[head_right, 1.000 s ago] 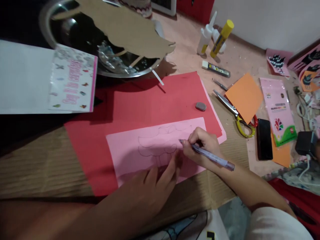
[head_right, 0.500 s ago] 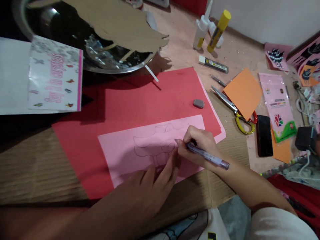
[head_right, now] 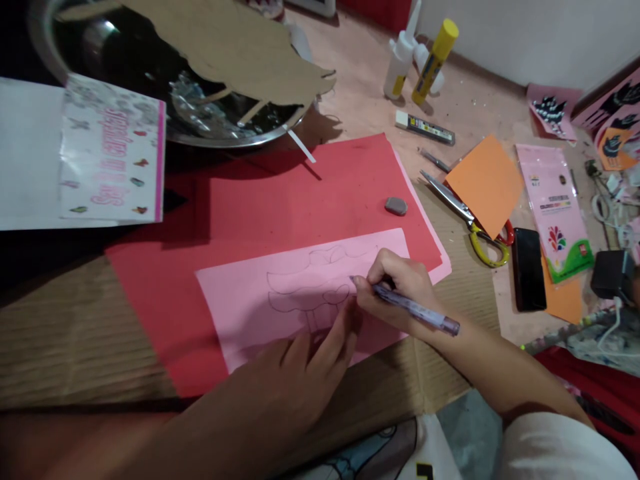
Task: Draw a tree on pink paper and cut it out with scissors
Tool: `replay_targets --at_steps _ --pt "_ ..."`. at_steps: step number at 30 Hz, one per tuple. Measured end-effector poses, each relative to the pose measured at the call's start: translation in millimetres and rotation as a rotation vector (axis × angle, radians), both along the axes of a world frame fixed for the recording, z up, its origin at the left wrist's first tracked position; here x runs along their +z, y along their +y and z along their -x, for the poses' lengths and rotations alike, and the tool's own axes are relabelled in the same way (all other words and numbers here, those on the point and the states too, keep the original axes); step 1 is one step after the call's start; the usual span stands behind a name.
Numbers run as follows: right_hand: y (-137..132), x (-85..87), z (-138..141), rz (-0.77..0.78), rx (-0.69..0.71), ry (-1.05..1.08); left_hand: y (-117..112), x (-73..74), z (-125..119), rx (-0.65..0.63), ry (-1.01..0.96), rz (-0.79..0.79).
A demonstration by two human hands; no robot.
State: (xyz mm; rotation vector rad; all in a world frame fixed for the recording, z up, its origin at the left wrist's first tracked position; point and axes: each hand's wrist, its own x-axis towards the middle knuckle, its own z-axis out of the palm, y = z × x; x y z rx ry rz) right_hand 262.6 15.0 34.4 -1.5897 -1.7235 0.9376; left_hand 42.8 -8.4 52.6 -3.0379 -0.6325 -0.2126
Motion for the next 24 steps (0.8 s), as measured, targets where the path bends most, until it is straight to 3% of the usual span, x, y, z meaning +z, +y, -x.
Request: replay_targets --at_steps 12,19,24 --pt "0 -2.3 0 -0.026 0.023 0.03 1 3.4 1 0.009 0.012 0.048" --pt "4 6.4 5 0.018 -0.065 -0.013 0 2.9 -3 0.045 0.013 0.067" --pt "0 11.1 9 0.041 -0.116 0.0 3 4.6 -3 0.005 0.027 0.023"
